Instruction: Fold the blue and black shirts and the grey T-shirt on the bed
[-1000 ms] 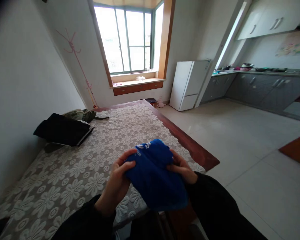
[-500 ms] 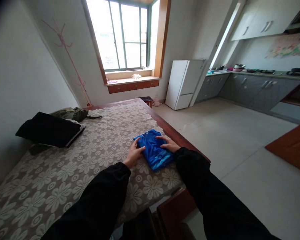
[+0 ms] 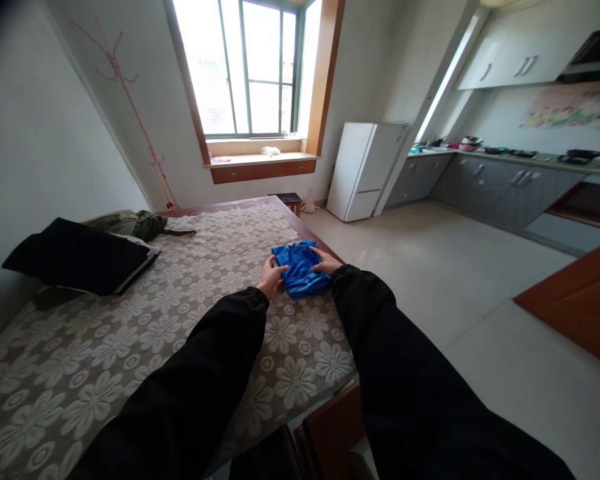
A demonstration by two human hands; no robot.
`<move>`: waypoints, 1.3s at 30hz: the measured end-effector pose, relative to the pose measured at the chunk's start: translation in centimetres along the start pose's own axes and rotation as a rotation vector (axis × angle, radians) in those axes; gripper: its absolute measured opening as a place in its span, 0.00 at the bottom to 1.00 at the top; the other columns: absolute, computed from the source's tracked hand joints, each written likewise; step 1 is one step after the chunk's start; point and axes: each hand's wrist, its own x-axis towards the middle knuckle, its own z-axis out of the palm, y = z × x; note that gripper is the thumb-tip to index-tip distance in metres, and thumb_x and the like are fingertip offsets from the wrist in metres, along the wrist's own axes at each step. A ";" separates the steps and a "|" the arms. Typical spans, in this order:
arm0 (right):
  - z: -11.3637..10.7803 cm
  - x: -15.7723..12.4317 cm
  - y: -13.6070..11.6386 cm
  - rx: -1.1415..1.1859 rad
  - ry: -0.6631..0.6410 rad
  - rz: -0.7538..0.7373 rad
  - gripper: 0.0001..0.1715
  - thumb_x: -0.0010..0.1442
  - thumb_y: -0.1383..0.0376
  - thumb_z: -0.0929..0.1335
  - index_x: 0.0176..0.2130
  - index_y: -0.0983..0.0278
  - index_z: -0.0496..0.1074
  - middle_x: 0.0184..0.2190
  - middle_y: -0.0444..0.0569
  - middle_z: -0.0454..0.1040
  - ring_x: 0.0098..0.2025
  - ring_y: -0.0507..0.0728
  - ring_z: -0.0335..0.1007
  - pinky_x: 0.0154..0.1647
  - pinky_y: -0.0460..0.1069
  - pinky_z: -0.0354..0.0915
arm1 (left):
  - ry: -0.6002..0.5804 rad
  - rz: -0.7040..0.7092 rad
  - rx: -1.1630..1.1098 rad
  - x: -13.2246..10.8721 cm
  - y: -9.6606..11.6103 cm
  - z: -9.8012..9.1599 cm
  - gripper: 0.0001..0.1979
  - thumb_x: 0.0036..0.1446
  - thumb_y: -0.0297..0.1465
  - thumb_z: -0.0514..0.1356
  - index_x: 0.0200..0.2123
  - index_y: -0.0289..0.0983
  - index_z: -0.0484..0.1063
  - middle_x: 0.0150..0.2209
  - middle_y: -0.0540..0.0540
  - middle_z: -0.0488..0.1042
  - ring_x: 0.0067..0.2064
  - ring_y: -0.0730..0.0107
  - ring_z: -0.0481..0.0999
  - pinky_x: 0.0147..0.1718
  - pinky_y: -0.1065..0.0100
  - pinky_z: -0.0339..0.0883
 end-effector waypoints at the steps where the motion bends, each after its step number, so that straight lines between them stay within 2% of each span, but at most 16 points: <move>1: 0.0 0.3 0.1 -0.021 -0.006 -0.001 0.53 0.47 0.70 0.71 0.70 0.61 0.61 0.67 0.52 0.65 0.67 0.65 0.61 0.69 0.58 0.58 | -0.012 -0.006 0.002 -0.3 -0.2 0.2 0.46 0.46 0.29 0.72 0.68 0.42 0.60 0.63 0.36 0.69 0.57 0.53 0.75 0.51 0.59 0.74; 5: 0.2 -0.5 0.5 -0.125 -0.012 -0.013 0.48 0.46 0.72 0.69 0.66 0.61 0.68 0.71 0.53 0.57 0.70 0.67 0.55 0.72 0.61 0.53 | -0.095 -0.043 0.020 -2.9 -1.6 -1.0 0.38 0.48 0.30 0.72 0.63 0.39 0.66 0.53 0.36 0.75 0.47 0.58 0.79 0.44 0.61 0.76; 7: 0.5 -1.1 0.3 -0.322 0.046 -0.001 0.44 0.49 0.70 0.70 0.65 0.58 0.69 0.74 0.51 0.50 0.72 0.71 0.51 0.71 0.68 0.51 | -0.120 -0.048 0.037 -4.2 -1.9 -2.9 0.32 0.49 0.31 0.73 0.58 0.39 0.71 0.48 0.38 0.77 0.43 0.61 0.80 0.41 0.61 0.77; 9: 1.3 -1.2 -0.4 -0.524 0.102 -0.036 0.39 0.55 0.66 0.69 0.65 0.54 0.68 0.74 0.49 0.48 0.72 0.72 0.50 0.70 0.70 0.53 | -0.096 -0.036 0.075 -4.9 -1.6 -5.6 0.27 0.49 0.32 0.73 0.53 0.39 0.74 0.45 0.40 0.77 0.42 0.63 0.79 0.40 0.63 0.77; 11: 2.7 -1.0 -1.6 -0.596 0.119 -0.117 0.36 0.62 0.60 0.66 0.68 0.55 0.65 0.74 0.48 0.50 0.72 0.69 0.50 0.70 0.67 0.54 | -0.027 -0.005 0.140 -4.9 -0.6 -9.2 0.23 0.51 0.32 0.72 0.51 0.39 0.76 0.44 0.41 0.78 0.40 0.65 0.79 0.39 0.65 0.76; 14: 5.9 -1.0 -3.2 -0.566 0.103 -0.181 0.36 0.67 0.55 0.61 0.72 0.55 0.57 0.74 0.48 0.52 0.74 0.67 0.45 0.72 0.68 0.48 | 0.140 0.064 0.278 -4.3 2.2 -15.9 0.20 0.52 0.32 0.70 0.50 0.38 0.77 0.41 0.41 0.79 0.41 0.63 0.80 0.41 0.63 0.76; 16: 8.0 -1.4 -3.5 -0.530 0.073 -0.170 0.37 0.68 0.55 0.58 0.73 0.56 0.55 0.74 0.48 0.51 0.74 0.68 0.43 0.72 0.71 0.42 | 0.296 0.132 0.389 -4.1 4.6 -21.0 0.19 0.54 0.31 0.66 0.50 0.37 0.76 0.45 0.39 0.78 0.48 0.58 0.79 0.48 0.60 0.74; 18: 9.4 -1.7 -3.1 -0.479 0.041 -0.161 0.37 0.68 0.56 0.56 0.73 0.57 0.54 0.74 0.50 0.51 0.75 0.67 0.42 0.73 0.70 0.39 | 0.462 0.209 0.507 -4.5 7.0 -26.0 0.18 0.56 0.28 0.62 0.51 0.36 0.75 0.56 0.37 0.74 0.60 0.55 0.72 0.60 0.57 0.65; 21: 9.9 -1.7 -2.3 -0.417 0.021 -0.130 0.38 0.67 0.55 0.55 0.73 0.57 0.55 0.74 0.50 0.51 0.75 0.67 0.42 0.73 0.70 0.37 | 0.650 0.283 0.703 -6.0 9.5 -32.7 0.21 0.56 0.26 0.59 0.54 0.35 0.72 0.67 0.37 0.62 0.70 0.53 0.56 0.70 0.54 0.49; 24: 9.6 -1.3 -3.2 -0.430 0.034 -0.061 0.36 0.66 0.53 0.59 0.70 0.55 0.60 0.72 0.52 0.57 0.74 0.73 0.44 0.70 0.77 0.29 | 0.751 0.289 1.027 -7.2 10.4 -37.2 0.25 0.56 0.28 0.61 0.58 0.35 0.69 0.66 0.35 0.64 0.69 0.50 0.58 0.69 0.50 0.49; 26: 10.0 -1.3 -5.4 -0.460 0.033 -0.108 0.36 0.62 0.53 0.64 0.67 0.54 0.65 0.70 0.54 0.60 0.73 0.77 0.43 0.68 0.79 0.23 | 0.798 0.253 1.185 -7.4 10.6 -38.9 0.24 0.58 0.33 0.61 0.58 0.36 0.69 0.64 0.34 0.67 0.66 0.45 0.62 0.65 0.46 0.55; 28: 11.2 -1.8 -8.7 -0.457 -0.006 -0.247 0.37 0.58 0.54 0.69 0.66 0.54 0.67 0.70 0.54 0.59 0.74 0.77 0.41 0.68 0.77 0.20 | 0.832 0.207 1.262 -7.2 10.8 -40.0 0.22 0.60 0.38 0.60 0.56 0.36 0.71 0.60 0.32 0.70 0.63 0.41 0.65 0.60 0.43 0.60; 30: 13.2 -2.5 -12.6 -0.405 -0.070 -0.382 0.37 0.59 0.55 0.71 0.66 0.52 0.67 0.71 0.53 0.57 0.74 0.75 0.41 0.70 0.75 0.22 | 0.846 0.171 1.322 -6.9 11.4 -40.9 0.20 0.62 0.40 0.58 0.54 0.36 0.72 0.56 0.31 0.73 0.59 0.39 0.68 0.56 0.42 0.63; 32: 15.8 -3.2 -16.6 -0.331 -0.130 -0.466 0.35 0.61 0.55 0.70 0.66 0.52 0.67 0.71 0.52 0.58 0.73 0.73 0.46 0.71 0.75 0.26 | 0.827 0.160 1.353 -6.6 12.2 -41.8 0.18 0.63 0.37 0.56 0.52 0.36 0.73 0.53 0.31 0.75 0.57 0.39 0.70 0.54 0.42 0.65; 36: 20.8 -3.5 -22.2 -0.187 -0.162 -0.528 0.27 0.64 0.58 0.69 0.61 0.56 0.71 0.66 0.54 0.66 0.67 0.69 0.60 0.70 0.73 0.38 | 0.695 0.179 1.472 -6.0 13.6 -42.9 0.15 0.62 0.34 0.56 0.49 0.38 0.76 0.53 0.34 0.76 0.56 0.42 0.71 0.54 0.44 0.64; 39: 23.4 -3.3 -23.7 -0.107 -0.072 -0.525 0.19 0.65 0.60 0.68 0.56 0.57 0.74 0.60 0.54 0.72 0.64 0.66 0.64 0.68 0.69 0.47 | 0.549 0.230 1.548 -4.6 14.5 -42.8 0.18 0.61 0.33 0.56 0.53 0.41 0.75 0.59 0.37 0.73 0.58 0.46 0.71 0.55 0.50 0.65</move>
